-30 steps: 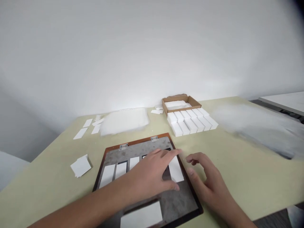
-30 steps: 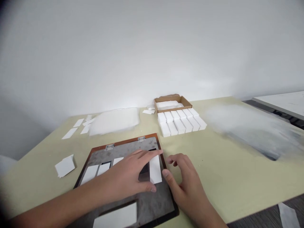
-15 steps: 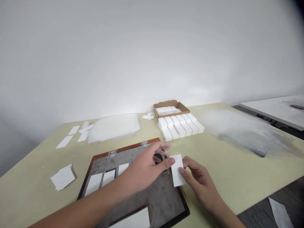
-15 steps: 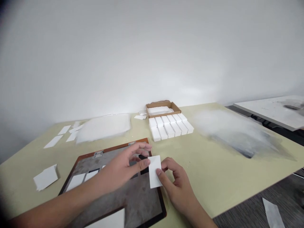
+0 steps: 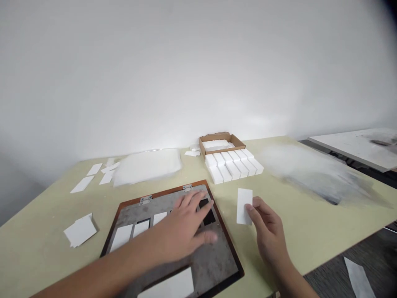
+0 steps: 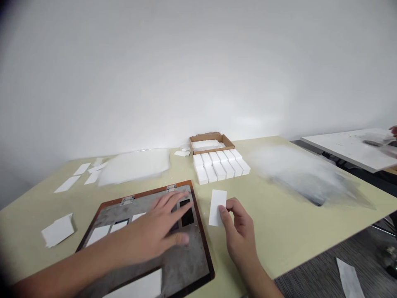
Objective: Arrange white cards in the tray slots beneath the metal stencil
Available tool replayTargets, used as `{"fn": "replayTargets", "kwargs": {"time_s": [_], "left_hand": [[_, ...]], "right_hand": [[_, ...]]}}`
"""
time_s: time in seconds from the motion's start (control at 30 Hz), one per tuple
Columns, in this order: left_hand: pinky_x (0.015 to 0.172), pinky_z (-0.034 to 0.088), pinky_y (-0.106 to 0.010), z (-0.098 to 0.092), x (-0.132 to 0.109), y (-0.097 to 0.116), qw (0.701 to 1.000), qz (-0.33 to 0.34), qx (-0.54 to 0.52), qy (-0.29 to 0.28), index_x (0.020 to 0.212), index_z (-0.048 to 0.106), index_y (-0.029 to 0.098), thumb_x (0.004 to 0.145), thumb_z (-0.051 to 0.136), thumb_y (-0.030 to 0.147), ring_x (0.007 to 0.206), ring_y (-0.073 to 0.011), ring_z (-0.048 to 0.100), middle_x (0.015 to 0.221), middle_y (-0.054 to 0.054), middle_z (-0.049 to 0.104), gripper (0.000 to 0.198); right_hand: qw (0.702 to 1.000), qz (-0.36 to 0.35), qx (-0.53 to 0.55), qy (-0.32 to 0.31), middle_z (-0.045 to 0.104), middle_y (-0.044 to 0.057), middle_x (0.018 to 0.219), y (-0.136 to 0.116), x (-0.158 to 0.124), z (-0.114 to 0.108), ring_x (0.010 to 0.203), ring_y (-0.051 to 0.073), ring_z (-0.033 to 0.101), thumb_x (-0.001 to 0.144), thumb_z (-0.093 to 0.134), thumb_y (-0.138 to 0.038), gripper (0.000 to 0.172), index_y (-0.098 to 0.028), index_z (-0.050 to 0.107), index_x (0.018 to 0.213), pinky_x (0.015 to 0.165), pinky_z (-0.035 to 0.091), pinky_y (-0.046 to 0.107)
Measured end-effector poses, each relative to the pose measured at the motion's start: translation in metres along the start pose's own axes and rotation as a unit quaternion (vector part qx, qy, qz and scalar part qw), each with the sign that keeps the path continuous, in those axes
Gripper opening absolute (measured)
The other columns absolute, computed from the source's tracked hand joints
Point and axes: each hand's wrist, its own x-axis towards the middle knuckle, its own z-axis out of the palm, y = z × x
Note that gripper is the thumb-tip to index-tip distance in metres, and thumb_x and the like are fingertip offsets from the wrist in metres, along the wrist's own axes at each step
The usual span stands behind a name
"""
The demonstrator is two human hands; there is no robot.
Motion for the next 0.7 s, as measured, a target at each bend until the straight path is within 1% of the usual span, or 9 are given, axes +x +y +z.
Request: {"fn": "replayTargets", "kwargs": {"time_s": [0.07,0.13,0.23,0.27,0.43,0.5,0.57,0.63,0.7], "left_hand": [[0.126,-0.004,-0.076,0.011,-0.013,-0.001,0.999,0.006,0.03,-0.034,0.163,0.042,0.02,0.094,0.067,0.068,0.164,-0.0476,0.002,0.177,-0.016,0.015,0.087],[0.128,0.0,-0.075,0.017,-0.024,0.008,0.995,0.034,0.043,-0.079,0.166,0.036,0.025,0.098,0.064,0.065,0.164,-0.0442,0.001,0.176,-0.013,0.013,0.084],[0.13,0.011,-0.073,0.016,-0.03,0.027,0.972,0.141,0.06,-0.18,0.165,0.035,0.039,0.102,0.064,0.047,0.163,-0.0405,0.009,0.175,-0.007,0.014,0.07],[0.129,0.011,-0.074,0.014,-0.028,0.031,0.967,0.159,0.068,-0.186,0.165,0.035,0.039,0.103,0.065,0.044,0.163,-0.0404,0.011,0.175,-0.008,0.017,0.069],[0.13,0.006,-0.073,0.019,-0.022,0.032,0.988,0.085,0.095,-0.081,0.168,0.027,0.019,0.103,0.051,0.067,0.163,-0.0411,0.005,0.175,-0.016,0.009,0.084],[0.134,0.022,-0.059,0.022,-0.026,0.033,0.981,0.14,0.073,-0.117,0.16,0.048,0.032,0.099,0.06,0.066,0.161,-0.0356,0.026,0.171,-0.005,0.034,0.07],[0.125,0.043,-0.049,0.023,-0.032,0.039,0.969,0.193,0.046,-0.148,0.141,0.067,0.044,0.096,0.068,0.061,0.152,-0.031,0.047,0.157,0.005,0.058,0.048],[0.12,0.048,-0.052,0.021,-0.034,0.046,0.97,0.197,0.034,-0.14,0.139,0.067,0.038,0.099,0.067,0.058,0.145,-0.0307,0.055,0.154,-0.002,0.061,0.046],[0.119,0.047,-0.054,0.018,-0.032,0.05,0.98,0.171,0.036,-0.097,0.144,0.063,0.03,0.102,0.063,0.057,0.141,-0.0305,0.057,0.154,-0.009,0.059,0.05]], "right_hand": [[1.0,0.006,0.001,0.01,0.056,0.0,0.08,0.0,0.001,-0.001,0.075,0.017,0.053,0.103,0.061,-0.045,0.031,-0.021,0.062,0.082,0.067,0.043,0.027],[1.0,0.008,-0.001,0.01,0.057,0.0,0.08,-0.001,0.002,-0.001,0.075,0.017,0.053,0.102,0.062,-0.045,0.032,-0.021,0.062,0.081,0.067,0.043,0.027],[1.0,0.005,-0.007,0.008,0.059,0.001,0.082,-0.001,0.001,0.0,0.077,0.018,0.055,0.101,0.063,-0.045,0.03,-0.021,0.063,0.082,0.069,0.043,0.028],[1.0,0.003,-0.009,0.007,0.059,0.002,0.083,-0.001,0.001,0.0,0.078,0.018,0.055,0.101,0.063,-0.045,0.03,-0.021,0.064,0.082,0.07,0.043,0.028],[1.0,-0.005,-0.023,0.008,0.06,0.002,0.083,-0.001,0.002,0.001,0.078,0.018,0.055,0.101,0.063,-0.046,0.031,-0.021,0.064,0.082,0.071,0.043,0.03],[1.0,-0.007,-0.028,0.01,0.059,0.002,0.083,-0.001,0.002,0.0,0.078,0.018,0.054,0.101,0.063,-0.046,0.031,-0.021,0.064,0.082,0.07,0.043,0.03],[0.999,-0.008,-0.033,0.012,0.059,0.002,0.082,-0.001,0.002,0.0,0.078,0.018,0.054,0.101,0.063,-0.046,0.032,-0.021,0.063,0.081,0.07,0.043,0.029],[0.999,-0.008,-0.037,0.014,0.058,0.001,0.082,0.0,0.002,0.0,0.078,0.018,0.053,0.101,0.062,-0.047,0.033,-0.022,0.062,0.081,0.07,0.042,0.029],[0.999,-0.007,-0.041,0.011,0.058,0.001,0.082,0.0,0.003,0.0,0.077,0.018,0.053,0.101,0.062,-0.047,0.032,-0.021,0.063,0.081,0.07,0.042,0.029]]}}
